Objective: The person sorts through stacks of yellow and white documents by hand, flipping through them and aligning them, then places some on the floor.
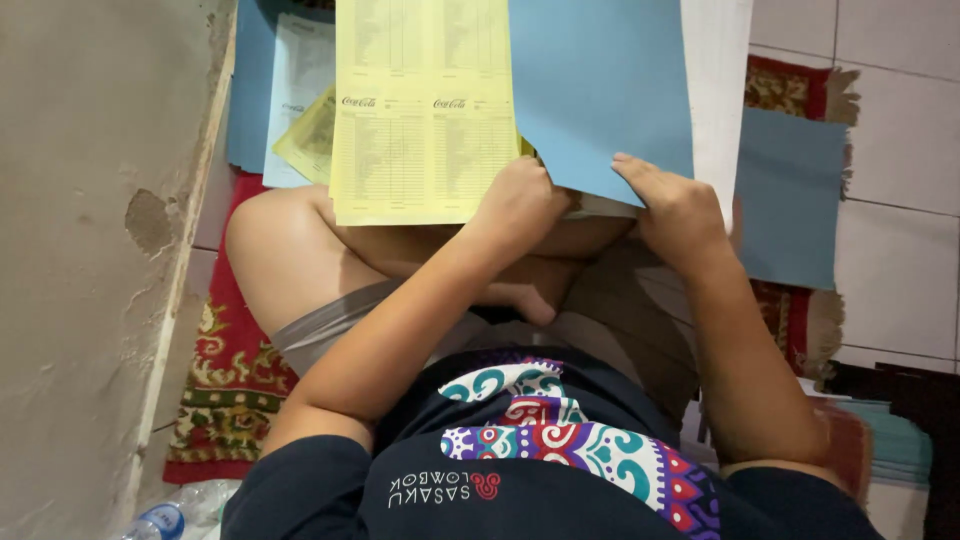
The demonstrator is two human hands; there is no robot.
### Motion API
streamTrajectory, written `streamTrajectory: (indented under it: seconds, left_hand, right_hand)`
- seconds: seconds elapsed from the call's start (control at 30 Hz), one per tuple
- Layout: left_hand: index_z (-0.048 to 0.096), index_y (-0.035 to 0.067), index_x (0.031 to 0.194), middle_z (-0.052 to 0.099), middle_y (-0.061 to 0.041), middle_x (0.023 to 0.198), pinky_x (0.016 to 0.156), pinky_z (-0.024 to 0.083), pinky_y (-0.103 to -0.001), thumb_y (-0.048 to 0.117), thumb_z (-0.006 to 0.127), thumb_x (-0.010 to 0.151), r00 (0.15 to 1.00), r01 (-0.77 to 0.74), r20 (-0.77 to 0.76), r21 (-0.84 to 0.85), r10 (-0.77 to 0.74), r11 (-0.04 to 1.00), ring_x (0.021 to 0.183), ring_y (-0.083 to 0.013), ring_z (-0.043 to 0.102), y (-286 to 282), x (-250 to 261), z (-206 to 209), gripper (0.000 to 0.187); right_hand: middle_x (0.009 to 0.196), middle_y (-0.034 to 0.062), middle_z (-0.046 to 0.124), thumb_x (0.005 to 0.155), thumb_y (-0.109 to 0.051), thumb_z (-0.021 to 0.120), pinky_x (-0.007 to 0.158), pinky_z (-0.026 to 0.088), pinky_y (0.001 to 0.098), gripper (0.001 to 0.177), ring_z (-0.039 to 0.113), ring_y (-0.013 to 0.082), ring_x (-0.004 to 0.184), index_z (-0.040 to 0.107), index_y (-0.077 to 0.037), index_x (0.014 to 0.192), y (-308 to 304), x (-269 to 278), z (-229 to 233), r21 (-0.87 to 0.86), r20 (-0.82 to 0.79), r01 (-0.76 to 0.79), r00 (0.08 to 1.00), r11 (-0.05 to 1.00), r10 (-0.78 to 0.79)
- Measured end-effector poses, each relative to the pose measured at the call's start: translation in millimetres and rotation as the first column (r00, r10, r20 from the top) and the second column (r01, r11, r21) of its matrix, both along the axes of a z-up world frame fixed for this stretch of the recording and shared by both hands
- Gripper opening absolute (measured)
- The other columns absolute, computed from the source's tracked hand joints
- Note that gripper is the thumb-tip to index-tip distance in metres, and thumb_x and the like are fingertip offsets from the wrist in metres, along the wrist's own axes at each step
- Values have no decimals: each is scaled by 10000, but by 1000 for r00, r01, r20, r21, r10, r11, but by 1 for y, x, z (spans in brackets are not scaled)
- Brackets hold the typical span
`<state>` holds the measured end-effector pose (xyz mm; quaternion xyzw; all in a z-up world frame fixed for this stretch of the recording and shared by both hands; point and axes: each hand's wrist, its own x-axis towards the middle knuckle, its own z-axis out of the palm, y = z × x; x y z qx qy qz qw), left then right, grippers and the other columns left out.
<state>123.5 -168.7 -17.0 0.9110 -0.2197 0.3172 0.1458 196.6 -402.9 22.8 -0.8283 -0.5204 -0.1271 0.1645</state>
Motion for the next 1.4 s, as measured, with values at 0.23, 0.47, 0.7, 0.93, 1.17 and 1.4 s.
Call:
streamTrajectory:
  seconds: [0.23,0.47,0.7,0.93,1.17,1.4]
  left_hand:
    - [665,107,886,614,-40,855,739,458,-377,89,588,991,975,29,218,70,-43,997,795,-239,567,6,-21,48,131]
    - [665,66,1145,714,-93,1022,827,507,-406,276,750,978,969,-242,1,-149,245,959,916,-272,661,94,-91,48,282]
    - [770,184,871,690,-36,937,684,482,-401,324,803,872,915,-193,-359,9,184,981,732,-283,637,173,-137,41,144]
    - [659,240,667,648,34,651,859,521,-359,200,793,844,929,-362,7,205,369,909,725,-219,657,180,-153,3,226]
    - [768,205,1033,741,22,1035,923,453,-400,169,772,955,865,-381,310,-103,394,919,1065,-226,660,132,-122,80,86]
    - [716,170,912,646,-18,946,674,480,-376,213,700,878,969,-148,174,-150,173,978,864,-238,645,13,-16,26,57]
  right_hand:
    - [1443,188,661,979,-96,662,942,544,407,428,696,327,1210,602,-7,1394,6,-9,14,-20,-48,-18,999,1000,17]
    - [757,168,555,1209,-117,593,538,391,431,257,513,299,585,693,106,1132,20,14,47,123,-73,150,987,981,-142]
    - [769,149,736,811,305,526,436,581,363,527,663,261,527,727,32,1215,189,-54,70,27,-118,-7,993,1000,10]
    - [1012,128,696,959,-204,618,736,597,439,238,734,337,889,610,-101,1173,208,-108,-8,-26,-11,-4,1000,1000,4]
    - [1084,115,758,1019,-290,593,735,593,497,245,748,385,870,668,-126,1185,188,-67,-16,166,-343,180,932,970,-114]
    - [1035,140,780,1067,-238,590,789,592,450,232,756,366,938,732,-81,1163,10,58,34,247,-239,167,965,954,-107]
